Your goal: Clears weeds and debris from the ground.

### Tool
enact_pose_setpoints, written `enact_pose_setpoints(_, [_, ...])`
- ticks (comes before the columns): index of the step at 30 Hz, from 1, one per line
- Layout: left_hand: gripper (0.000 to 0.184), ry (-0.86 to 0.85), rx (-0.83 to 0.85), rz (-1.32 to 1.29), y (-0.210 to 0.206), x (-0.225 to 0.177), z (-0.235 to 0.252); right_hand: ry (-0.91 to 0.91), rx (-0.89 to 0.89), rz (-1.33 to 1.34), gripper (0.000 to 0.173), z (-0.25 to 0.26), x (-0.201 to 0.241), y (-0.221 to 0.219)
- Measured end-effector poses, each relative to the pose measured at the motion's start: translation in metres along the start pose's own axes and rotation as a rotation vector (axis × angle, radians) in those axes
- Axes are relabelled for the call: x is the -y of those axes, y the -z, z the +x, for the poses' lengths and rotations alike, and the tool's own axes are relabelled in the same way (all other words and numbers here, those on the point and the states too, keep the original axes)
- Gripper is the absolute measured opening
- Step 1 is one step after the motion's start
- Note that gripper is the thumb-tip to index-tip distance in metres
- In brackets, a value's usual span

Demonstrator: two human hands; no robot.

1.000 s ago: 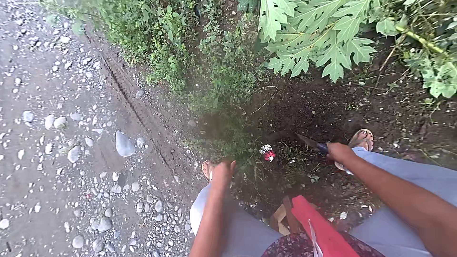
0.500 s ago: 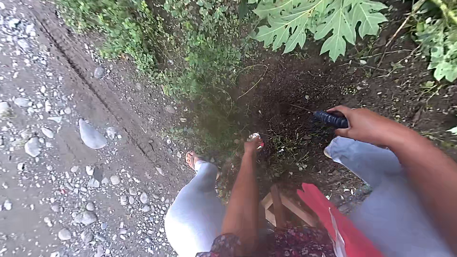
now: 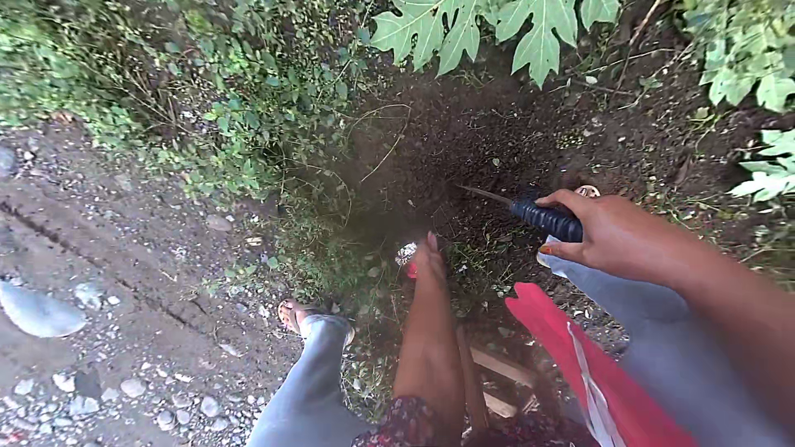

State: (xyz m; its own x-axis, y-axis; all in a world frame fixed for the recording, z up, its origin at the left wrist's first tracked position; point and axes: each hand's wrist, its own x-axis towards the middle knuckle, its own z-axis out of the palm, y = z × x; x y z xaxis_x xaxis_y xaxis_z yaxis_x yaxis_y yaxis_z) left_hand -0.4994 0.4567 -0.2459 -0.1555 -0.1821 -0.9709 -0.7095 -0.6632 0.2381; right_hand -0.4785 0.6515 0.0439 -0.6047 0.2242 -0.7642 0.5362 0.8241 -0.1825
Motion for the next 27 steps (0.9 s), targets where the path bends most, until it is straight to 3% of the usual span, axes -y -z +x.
enact_pose_setpoints(3, [0.046, -0.047, 0.091, -0.141, 0.004, 0.007, 0.012, 0.028, -0.026, 0.005, 0.064, 0.001, -0.006, -0.002])
enact_pose_setpoints(6, [0.044, 0.177, -0.091, -0.106, -0.030, -0.036, -0.054, 0.034, -0.039, 0.009, 0.063, 0.000, -0.007, -0.004])
enact_pose_setpoints(7, [0.041, 0.176, -0.034, -0.040, -0.022, -0.036, -0.045, 0.037, -0.043, 0.003, 0.064, -0.001, -0.006, -0.004])
enact_pose_setpoints(9, [0.026, 0.047, 0.090, 0.119, -0.001, -0.018, 0.007, 0.034, -0.041, -0.014, 0.064, -0.001, -0.003, -0.005])
enact_pose_setpoints(11, [0.033, -0.062, 0.122, 0.408, 0.007, -0.015, 0.023, 0.016, -0.022, -0.025, 0.065, -0.002, 0.000, -0.003])
enact_pose_setpoints(16, [0.046, -0.282, 0.181, 1.674, 0.036, -0.024, 0.012, 0.031, -0.029, -0.015, 0.063, 0.000, 0.000, -0.003])
enact_pose_setpoints(18, [0.045, -0.271, 0.227, 1.994, 0.048, -0.027, -0.001, 0.020, -0.023, -0.021, 0.063, -0.001, 0.001, -0.003])
enact_pose_setpoints(20, [0.045, -0.331, 0.226, 2.099, 0.058, -0.031, -0.010, 0.022, -0.026, -0.031, 0.063, -0.001, 0.001, -0.003])
enact_pose_setpoints(24, [0.047, -0.595, 0.140, 2.072, 0.062, -0.048, -0.005, 0.032, -0.042, -0.041, 0.064, 0.000, -0.001, -0.005])
enact_pose_setpoints(27, [0.053, -0.501, 0.055, 2.131, 0.061, -0.062, 0.007, 0.056, -0.058, -0.031, 0.063, 0.002, -0.002, -0.004])
